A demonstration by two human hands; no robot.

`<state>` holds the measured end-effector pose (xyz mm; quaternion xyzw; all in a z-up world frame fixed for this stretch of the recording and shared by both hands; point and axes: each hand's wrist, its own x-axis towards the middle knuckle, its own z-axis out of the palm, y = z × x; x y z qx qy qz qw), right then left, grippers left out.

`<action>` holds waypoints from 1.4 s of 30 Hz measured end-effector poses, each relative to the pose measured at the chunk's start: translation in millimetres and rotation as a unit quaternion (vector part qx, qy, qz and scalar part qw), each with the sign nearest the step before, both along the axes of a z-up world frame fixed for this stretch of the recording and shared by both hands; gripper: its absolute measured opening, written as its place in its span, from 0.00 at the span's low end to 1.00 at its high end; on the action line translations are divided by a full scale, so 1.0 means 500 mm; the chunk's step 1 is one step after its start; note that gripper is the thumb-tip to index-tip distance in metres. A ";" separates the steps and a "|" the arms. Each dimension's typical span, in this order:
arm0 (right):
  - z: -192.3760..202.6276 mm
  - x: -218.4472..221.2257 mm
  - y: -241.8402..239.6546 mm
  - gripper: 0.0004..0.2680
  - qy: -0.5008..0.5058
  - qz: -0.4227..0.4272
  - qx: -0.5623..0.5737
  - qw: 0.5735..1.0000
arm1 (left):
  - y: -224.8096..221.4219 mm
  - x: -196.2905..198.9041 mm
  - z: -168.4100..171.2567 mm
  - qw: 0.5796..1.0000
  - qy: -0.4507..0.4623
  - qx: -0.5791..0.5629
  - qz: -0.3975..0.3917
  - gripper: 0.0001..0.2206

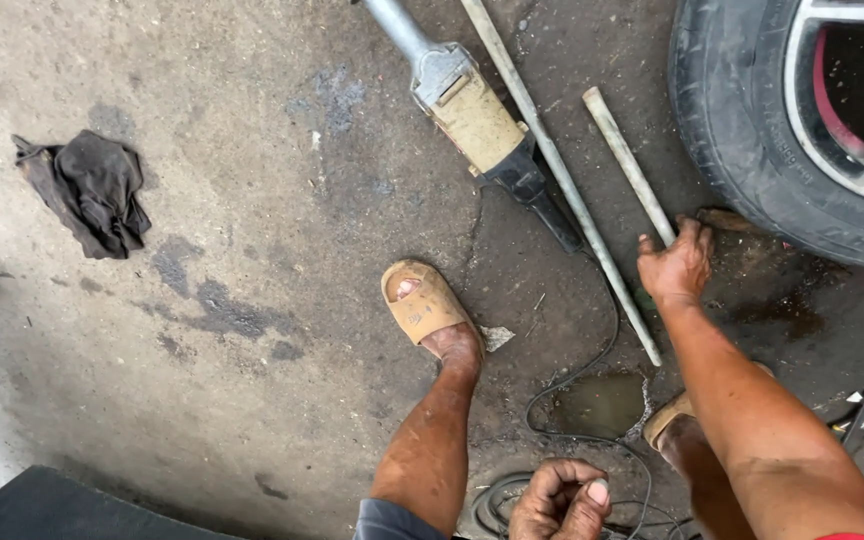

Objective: Cutting a metal pipe using an electric angle grinder in a workshop environment.

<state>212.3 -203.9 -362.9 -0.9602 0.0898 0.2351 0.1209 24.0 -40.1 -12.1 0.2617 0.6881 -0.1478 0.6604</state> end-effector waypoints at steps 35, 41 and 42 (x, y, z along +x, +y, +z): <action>0.563 0.005 -0.045 0.10 0.018 -0.236 0.407 0.882 | -0.035 0.031 0.110 0.888 -0.138 0.321 -0.298 0.17; 1.001 -0.072 -0.183 0.13 -0.074 -0.452 0.430 0.778 | -0.070 0.045 0.271 0.906 -0.288 0.155 -0.268 0.19; 1.032 -0.090 -0.220 0.13 -0.084 -0.457 0.430 0.775 | -0.082 0.058 0.295 0.902 -0.296 0.151 -0.275 0.19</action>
